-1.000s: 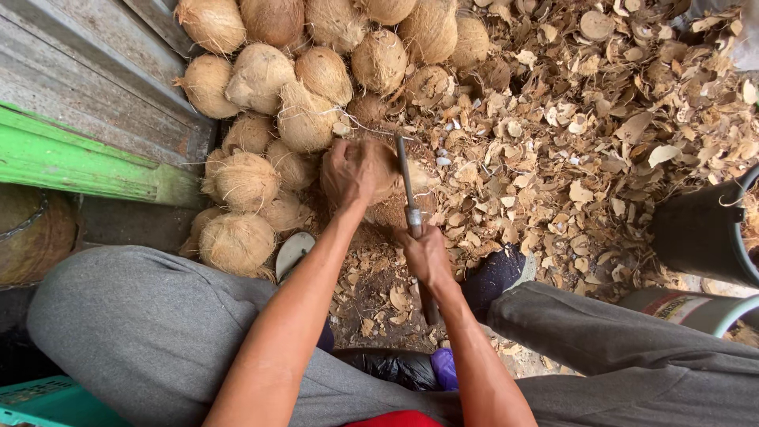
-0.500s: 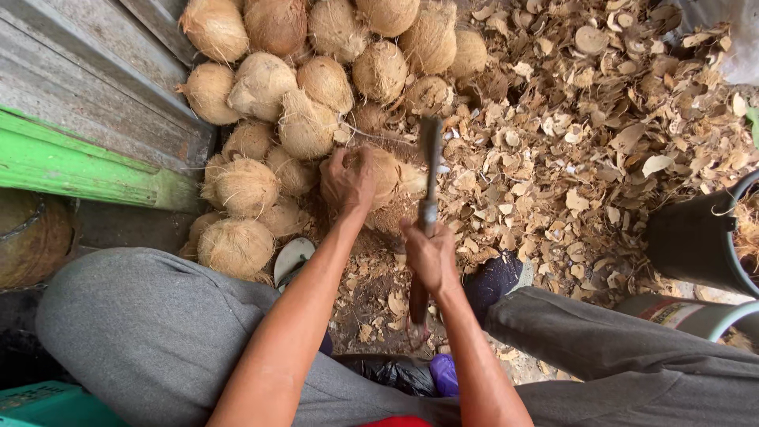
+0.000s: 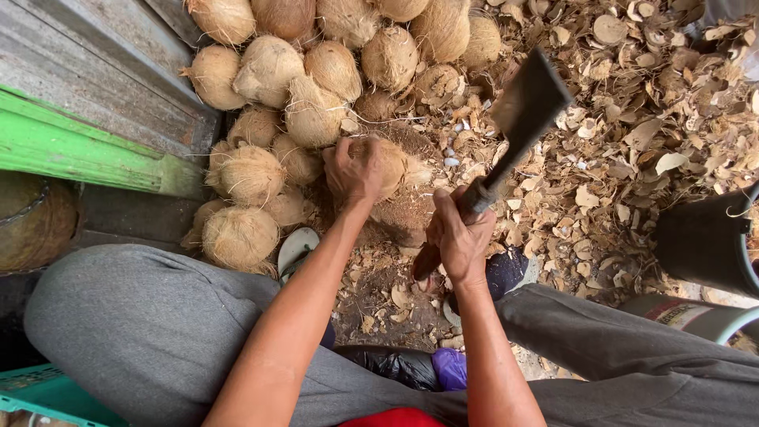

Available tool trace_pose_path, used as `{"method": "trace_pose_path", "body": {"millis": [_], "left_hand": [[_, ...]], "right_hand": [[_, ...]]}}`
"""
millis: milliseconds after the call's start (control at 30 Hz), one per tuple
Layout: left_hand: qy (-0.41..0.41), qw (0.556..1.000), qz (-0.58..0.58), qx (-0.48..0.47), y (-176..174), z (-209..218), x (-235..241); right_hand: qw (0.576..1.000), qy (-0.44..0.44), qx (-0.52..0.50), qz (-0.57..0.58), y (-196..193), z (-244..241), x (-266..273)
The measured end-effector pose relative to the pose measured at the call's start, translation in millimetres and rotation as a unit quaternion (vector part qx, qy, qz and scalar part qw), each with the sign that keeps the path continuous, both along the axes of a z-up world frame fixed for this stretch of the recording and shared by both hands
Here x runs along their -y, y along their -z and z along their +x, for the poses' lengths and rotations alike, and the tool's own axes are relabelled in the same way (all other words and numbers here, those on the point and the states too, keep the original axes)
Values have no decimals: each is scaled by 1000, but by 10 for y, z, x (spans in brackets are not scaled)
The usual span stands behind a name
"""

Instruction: The person sits on the ground and uses a long-handled metal tool to repeatedly strike and peel the husk off a coconut. The person rotates the coconut with one hand while striking with the other, removing fibrous husk material that falls to the floor.

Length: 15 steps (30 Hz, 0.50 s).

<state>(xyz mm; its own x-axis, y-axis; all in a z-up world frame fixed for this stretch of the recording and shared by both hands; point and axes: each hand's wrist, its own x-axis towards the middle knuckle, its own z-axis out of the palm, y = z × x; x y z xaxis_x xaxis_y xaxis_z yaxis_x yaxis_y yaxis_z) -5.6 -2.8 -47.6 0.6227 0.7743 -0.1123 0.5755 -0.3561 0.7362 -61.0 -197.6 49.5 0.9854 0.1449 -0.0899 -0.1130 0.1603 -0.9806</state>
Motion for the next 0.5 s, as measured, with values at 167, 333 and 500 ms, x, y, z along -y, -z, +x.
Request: {"method": "trace_pose_path", "body": {"millis": [167,333,500], "left_hand": [[20,996,20,85,-91,56,50],[39,999,22,-15,-28,-34,41],[31,996,-67,40,10,-19,-135]], "right_hand": [[938,-133,-256,-191,160,-165,-296],[995,-34,-94,-8,266,-20,18],[968,-114,-215,-52,334,-87,-197]]}}
